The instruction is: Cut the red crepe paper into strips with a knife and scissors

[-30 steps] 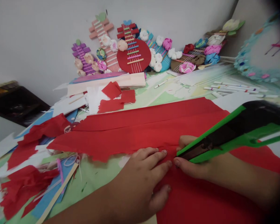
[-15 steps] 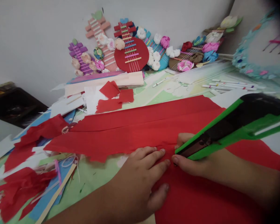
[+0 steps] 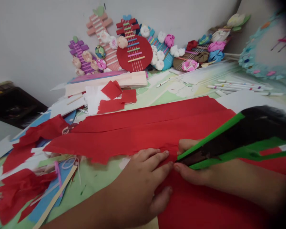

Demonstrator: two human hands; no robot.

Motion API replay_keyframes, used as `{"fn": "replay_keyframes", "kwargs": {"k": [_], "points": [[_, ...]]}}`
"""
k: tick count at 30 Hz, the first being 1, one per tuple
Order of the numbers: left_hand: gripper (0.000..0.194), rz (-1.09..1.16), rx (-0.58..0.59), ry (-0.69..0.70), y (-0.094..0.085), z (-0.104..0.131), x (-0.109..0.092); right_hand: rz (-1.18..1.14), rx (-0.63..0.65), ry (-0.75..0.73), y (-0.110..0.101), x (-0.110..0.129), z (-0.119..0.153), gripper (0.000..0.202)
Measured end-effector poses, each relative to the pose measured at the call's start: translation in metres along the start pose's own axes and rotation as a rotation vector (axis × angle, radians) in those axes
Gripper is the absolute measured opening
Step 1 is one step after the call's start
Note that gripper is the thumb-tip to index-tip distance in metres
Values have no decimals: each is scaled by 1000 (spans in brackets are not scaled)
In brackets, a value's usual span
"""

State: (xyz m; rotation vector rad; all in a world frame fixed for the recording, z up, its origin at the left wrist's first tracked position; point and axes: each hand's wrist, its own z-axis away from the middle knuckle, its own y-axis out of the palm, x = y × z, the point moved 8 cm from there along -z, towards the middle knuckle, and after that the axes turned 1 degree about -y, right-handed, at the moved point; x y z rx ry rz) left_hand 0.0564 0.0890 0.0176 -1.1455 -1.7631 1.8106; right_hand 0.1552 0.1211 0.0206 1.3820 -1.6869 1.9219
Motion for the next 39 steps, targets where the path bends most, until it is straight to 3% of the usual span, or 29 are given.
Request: {"fn": "replay_keyframes", "kwargs": {"k": [7, 16, 39], "points": [[40, -3, -4, -1, 0, 0, 1, -132, -11, 77, -4, -4, 0, 23], [40, -9, -6, 17, 1, 1, 0, -213, 24, 33, -2, -1, -3, 22], [39, -25, -25, 18, 0, 1, 0, -179, -2, 25, -5, 0, -3, 23]]}}
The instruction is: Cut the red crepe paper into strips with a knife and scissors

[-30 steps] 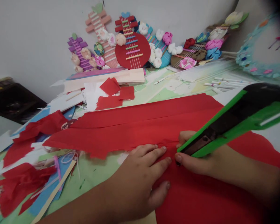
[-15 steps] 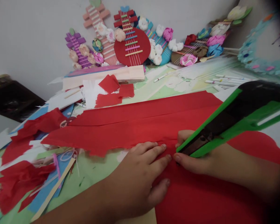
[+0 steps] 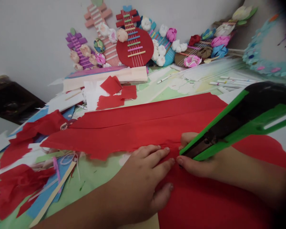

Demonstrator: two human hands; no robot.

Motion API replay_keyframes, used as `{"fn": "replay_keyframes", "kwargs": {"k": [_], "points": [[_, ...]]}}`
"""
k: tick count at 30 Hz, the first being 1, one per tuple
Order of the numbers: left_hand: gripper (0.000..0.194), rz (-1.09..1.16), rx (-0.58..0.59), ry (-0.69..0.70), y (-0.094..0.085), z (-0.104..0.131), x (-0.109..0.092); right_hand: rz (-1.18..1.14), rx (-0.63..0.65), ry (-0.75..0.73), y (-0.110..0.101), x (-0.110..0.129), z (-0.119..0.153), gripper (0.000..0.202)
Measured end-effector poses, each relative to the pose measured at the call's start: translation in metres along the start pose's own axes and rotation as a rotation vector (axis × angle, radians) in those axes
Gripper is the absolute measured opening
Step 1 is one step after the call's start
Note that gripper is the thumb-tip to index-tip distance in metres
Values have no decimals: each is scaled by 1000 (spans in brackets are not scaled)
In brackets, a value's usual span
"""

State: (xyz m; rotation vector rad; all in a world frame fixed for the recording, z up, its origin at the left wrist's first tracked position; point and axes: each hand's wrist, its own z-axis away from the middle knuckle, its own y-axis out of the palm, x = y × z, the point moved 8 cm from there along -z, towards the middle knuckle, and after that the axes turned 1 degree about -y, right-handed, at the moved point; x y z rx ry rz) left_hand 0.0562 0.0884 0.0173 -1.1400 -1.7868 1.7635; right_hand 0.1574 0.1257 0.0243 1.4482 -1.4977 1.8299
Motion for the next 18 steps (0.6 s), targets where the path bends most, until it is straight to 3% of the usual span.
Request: {"fn": "replay_keyframes", "kwargs": {"k": [11, 18], "points": [[39, 2, -7, -1, 0, 0, 0, 149, -22, 58, 3, -14, 4, 26], [37, 11, 15, -9, 0, -1, 0, 354, -86, -59, 2, -6, 4, 29]]}}
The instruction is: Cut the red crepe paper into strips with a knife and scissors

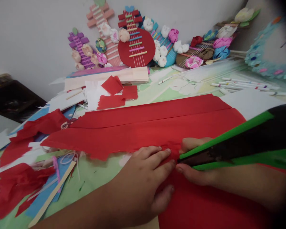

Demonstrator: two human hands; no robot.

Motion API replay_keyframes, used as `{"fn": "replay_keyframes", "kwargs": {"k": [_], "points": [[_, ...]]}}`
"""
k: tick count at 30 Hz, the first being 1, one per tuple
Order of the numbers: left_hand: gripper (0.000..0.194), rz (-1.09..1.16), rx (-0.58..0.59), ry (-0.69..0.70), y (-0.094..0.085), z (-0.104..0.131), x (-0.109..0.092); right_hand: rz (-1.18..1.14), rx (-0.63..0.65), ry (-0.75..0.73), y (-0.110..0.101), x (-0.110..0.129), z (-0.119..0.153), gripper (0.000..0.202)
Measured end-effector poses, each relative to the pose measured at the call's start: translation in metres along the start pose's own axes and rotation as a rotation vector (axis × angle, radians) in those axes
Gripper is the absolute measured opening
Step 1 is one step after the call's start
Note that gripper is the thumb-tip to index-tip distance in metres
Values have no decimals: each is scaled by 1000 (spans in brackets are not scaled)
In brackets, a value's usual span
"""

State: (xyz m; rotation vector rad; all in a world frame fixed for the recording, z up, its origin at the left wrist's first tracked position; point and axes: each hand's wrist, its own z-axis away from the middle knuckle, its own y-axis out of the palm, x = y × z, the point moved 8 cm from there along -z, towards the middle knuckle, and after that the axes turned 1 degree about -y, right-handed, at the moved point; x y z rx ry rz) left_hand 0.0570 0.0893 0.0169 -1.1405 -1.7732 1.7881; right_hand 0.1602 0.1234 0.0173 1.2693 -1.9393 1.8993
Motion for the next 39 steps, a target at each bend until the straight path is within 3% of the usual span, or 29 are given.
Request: {"fn": "replay_keyframes", "kwargs": {"k": [8, 15, 26, 32, 39], "points": [[39, 5, -12, 12, -2, 2, -1, -258, 70, 16, -2, 2, -1, 22], [40, 4, -2, 8, -1, 2, 0, -283, 96, 5, -1, 4, -1, 24], [36, 8, -11, 9, -1, 0, 0, -160, 89, -37, 0, 5, 1, 22], [40, 0, 7, 1, 0, 1, 0, 3, 44, 16, 2, 4, 4, 25], [39, -7, -2, 5, 0, 1, 0, 1, 22, 32, 1, 5, 4, 23]]}}
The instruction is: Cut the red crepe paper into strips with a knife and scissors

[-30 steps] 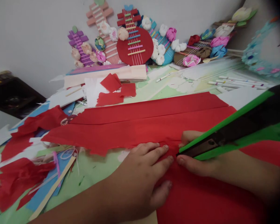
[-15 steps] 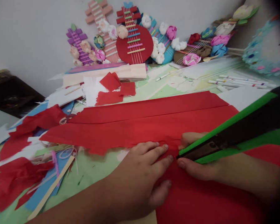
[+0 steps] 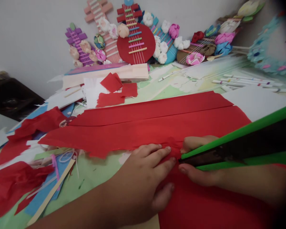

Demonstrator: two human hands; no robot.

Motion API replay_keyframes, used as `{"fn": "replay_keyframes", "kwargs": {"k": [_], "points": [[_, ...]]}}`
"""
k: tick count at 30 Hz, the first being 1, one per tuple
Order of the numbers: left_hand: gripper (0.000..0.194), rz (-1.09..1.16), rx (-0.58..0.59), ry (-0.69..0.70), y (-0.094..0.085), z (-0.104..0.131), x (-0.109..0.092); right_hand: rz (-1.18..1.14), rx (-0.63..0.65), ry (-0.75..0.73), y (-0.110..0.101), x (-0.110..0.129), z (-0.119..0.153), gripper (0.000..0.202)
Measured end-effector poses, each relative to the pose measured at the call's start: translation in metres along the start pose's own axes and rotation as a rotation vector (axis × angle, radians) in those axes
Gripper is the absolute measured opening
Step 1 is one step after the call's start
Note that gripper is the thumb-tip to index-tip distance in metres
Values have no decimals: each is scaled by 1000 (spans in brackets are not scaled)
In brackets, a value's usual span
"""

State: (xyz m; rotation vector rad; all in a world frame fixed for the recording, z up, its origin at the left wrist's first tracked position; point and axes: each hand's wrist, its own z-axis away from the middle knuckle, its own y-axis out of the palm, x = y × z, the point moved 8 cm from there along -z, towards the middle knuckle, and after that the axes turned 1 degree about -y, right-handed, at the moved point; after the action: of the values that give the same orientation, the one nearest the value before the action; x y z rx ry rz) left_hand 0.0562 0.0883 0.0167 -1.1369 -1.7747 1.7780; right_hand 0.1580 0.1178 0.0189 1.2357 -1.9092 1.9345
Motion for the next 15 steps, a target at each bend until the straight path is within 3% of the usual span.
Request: {"fn": "replay_keyframes", "kwargs": {"k": [15], "points": [[35, 9, -11, -13, 0, 0, 1, -74, 18, 17, 0, -6, -1, 24]]}}
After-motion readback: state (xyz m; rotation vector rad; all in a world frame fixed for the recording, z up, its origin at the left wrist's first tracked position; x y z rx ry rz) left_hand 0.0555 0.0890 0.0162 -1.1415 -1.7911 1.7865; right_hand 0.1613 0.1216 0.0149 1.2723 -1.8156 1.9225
